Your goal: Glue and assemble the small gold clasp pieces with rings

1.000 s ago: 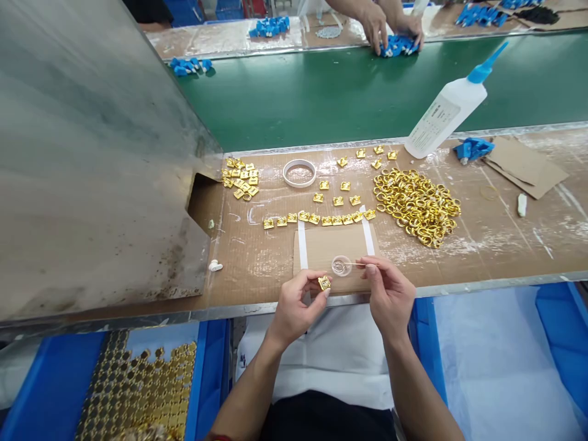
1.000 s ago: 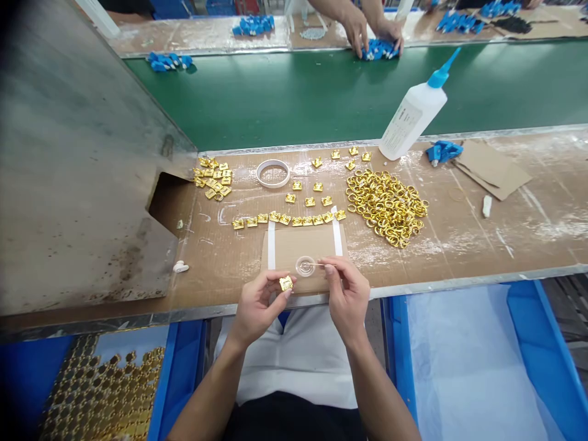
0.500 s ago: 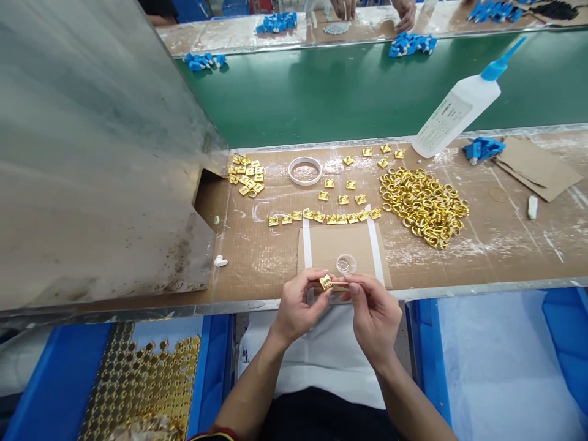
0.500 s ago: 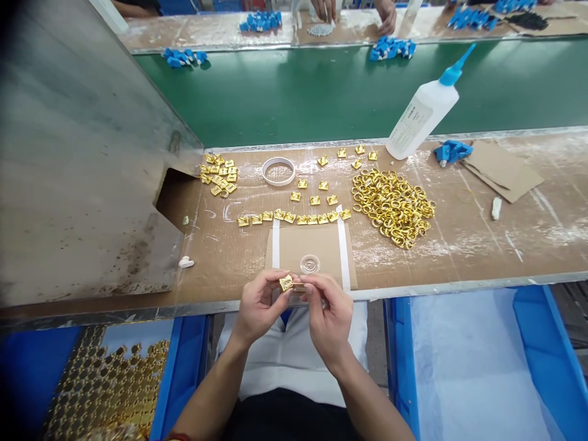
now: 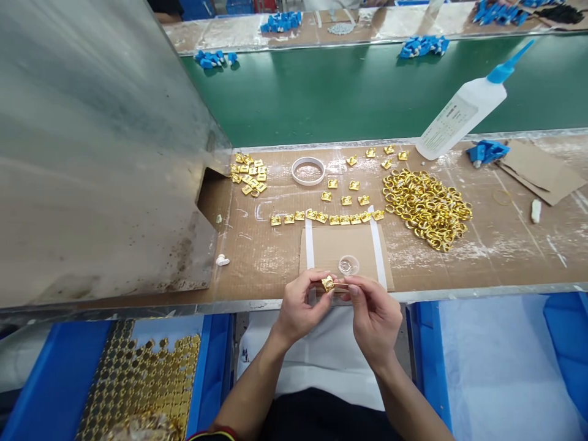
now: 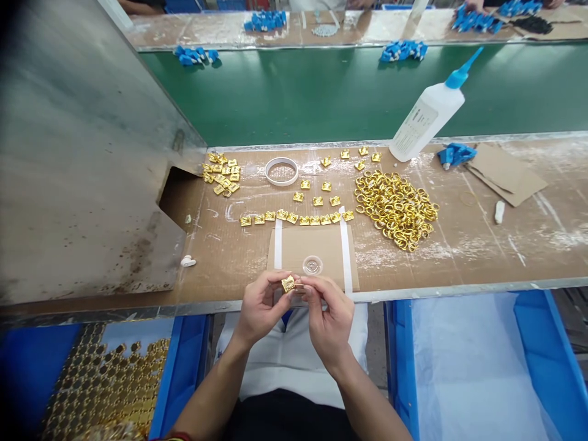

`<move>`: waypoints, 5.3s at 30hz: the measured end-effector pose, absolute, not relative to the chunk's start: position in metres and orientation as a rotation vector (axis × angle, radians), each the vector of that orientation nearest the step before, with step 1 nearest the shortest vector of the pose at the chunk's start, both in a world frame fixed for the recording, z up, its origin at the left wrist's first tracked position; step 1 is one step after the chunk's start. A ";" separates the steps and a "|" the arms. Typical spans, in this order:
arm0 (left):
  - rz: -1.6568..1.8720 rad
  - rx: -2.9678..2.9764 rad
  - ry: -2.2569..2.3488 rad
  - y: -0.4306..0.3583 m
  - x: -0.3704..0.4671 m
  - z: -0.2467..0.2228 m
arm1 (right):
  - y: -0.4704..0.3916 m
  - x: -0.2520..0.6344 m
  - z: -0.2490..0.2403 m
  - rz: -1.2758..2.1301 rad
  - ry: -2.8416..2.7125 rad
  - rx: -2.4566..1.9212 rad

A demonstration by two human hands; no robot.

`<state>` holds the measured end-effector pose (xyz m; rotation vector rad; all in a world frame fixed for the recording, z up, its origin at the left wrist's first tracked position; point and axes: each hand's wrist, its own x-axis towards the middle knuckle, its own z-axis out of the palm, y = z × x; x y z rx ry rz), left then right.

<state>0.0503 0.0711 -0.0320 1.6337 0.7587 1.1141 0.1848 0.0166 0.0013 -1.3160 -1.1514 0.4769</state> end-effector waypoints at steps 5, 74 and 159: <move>1.110 1.629 0.785 0.071 0.050 -0.034 | 0.018 0.184 0.001 0.470 -1.164 -1.311; 1.101 1.637 0.809 0.071 0.050 -0.031 | 0.019 0.188 -0.002 0.432 -1.263 -1.281; 1.069 1.578 0.790 0.071 0.049 -0.033 | 0.017 0.183 -0.004 0.365 -1.226 -1.279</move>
